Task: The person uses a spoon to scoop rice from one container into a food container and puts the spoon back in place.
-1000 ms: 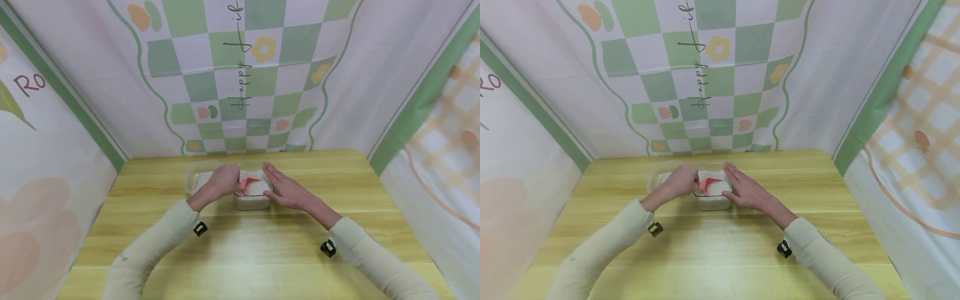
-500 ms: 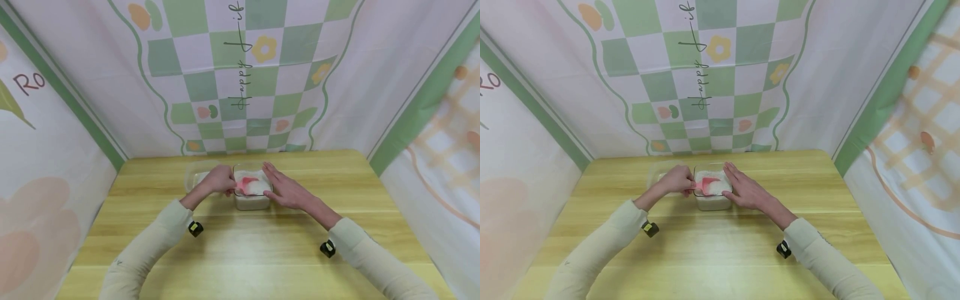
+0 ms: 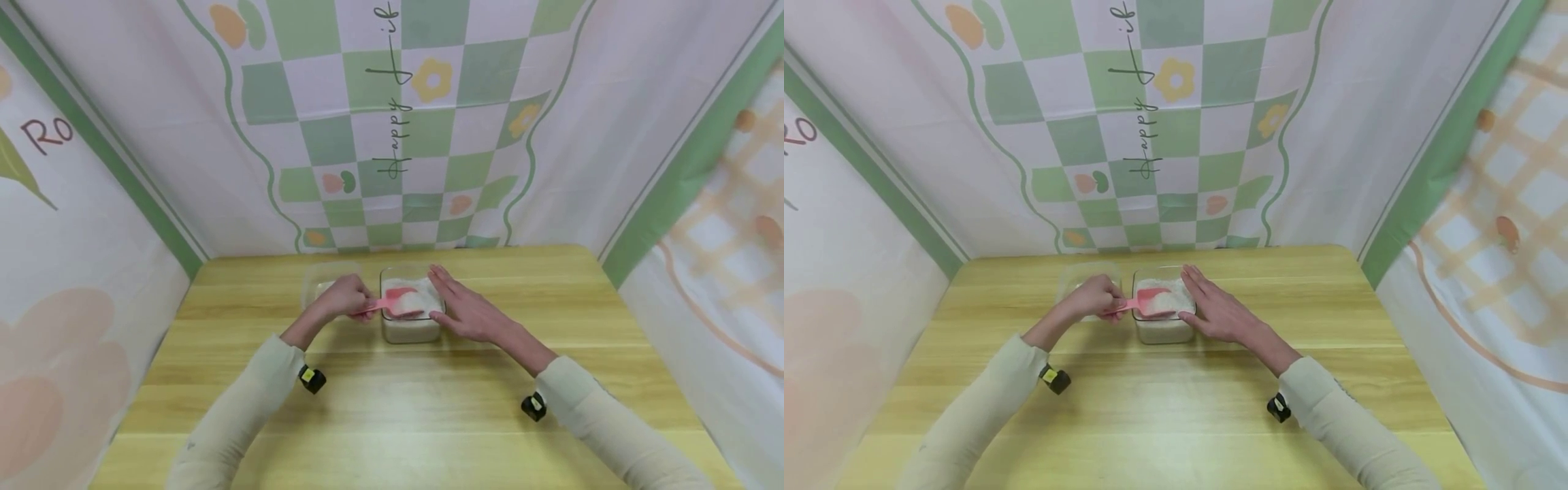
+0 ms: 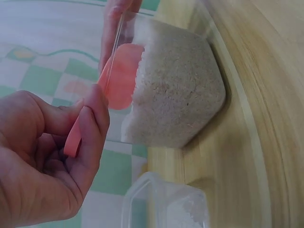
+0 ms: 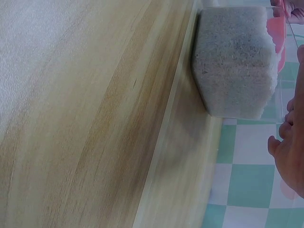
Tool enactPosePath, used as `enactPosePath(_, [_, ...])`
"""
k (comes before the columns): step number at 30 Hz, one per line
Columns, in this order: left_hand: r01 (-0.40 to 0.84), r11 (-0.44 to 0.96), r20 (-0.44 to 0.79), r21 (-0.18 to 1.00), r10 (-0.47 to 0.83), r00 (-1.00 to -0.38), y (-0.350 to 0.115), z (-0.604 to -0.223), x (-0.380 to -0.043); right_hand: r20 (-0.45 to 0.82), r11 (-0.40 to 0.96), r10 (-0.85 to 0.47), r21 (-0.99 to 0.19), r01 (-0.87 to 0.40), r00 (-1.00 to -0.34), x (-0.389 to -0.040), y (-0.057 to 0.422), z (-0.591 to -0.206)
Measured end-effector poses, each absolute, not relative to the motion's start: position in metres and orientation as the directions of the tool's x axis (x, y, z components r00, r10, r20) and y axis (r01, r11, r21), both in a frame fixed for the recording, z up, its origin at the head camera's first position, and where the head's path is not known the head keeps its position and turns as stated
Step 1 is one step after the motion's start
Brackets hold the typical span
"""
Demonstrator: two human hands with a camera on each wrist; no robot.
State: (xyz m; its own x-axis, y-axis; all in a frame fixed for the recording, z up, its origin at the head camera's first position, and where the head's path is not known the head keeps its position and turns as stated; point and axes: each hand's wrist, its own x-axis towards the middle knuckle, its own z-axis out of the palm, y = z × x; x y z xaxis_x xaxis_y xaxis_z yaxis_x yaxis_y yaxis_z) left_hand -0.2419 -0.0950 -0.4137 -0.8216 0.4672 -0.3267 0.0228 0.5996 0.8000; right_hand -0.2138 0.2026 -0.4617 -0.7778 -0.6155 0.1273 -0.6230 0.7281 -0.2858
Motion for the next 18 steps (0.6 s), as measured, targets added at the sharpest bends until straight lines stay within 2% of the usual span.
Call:
enactPosePath(12, [-0.062,0.496,-0.327,0.866,0.469,-0.821,-0.1032,-0.4174,-0.2391,0.123,0.723,-0.619,-0.296,-0.624,-0.776,-0.2136,0.2026,-0.4627])
enactPosePath(18, [-0.090,0.468,-0.329,0.879,0.460,-0.825,-0.1032,-0.4185,-0.2335,0.108,0.733,-0.628,-0.249,-0.633,-0.770,-0.2138,0.2028,-0.4609])
